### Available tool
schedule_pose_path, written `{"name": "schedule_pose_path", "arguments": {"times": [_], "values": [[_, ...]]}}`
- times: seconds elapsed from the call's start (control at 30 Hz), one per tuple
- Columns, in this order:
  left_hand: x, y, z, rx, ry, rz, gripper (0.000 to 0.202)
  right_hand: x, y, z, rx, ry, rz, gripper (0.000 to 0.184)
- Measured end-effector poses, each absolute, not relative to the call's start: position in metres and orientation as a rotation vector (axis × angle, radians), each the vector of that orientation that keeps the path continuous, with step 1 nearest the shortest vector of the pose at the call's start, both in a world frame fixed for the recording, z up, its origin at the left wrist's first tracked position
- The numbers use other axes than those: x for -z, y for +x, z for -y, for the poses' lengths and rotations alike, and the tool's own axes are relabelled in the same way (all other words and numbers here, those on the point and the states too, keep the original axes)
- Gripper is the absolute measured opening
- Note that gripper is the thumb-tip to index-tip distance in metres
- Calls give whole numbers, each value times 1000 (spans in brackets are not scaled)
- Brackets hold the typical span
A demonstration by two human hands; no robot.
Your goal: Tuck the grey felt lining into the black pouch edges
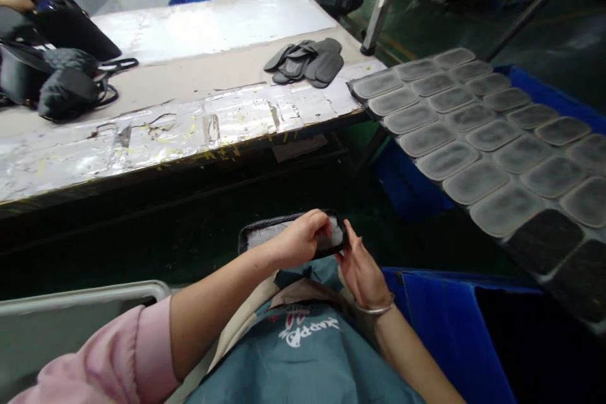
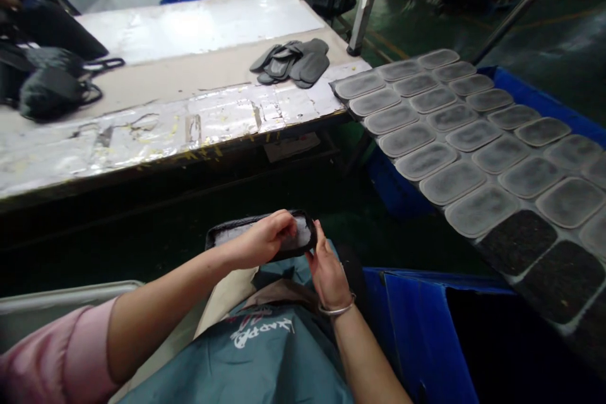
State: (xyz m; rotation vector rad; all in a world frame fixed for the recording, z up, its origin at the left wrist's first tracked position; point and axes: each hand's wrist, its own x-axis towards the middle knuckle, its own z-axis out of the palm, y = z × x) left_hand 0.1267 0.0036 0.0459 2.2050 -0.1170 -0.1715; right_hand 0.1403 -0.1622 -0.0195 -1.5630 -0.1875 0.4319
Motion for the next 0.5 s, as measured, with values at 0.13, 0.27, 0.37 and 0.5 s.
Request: {"name": "schedule_pose_path", "arguments": {"times": [0.13,0.27,0.37,0.5], "values": [[-50,127,-3,205,2226,95,27,24,145,180,-664,-1378,286,82],[-49,126,0,206,2238,99,30,28,150,177,-584,-1489,272,75],[-47,125,2,193,2243,136,28,28,152,171,-520,-1568,288,70],[-48,123,3,166,2241,118,30,31,153,170,-446,-1632,263,60]]}}
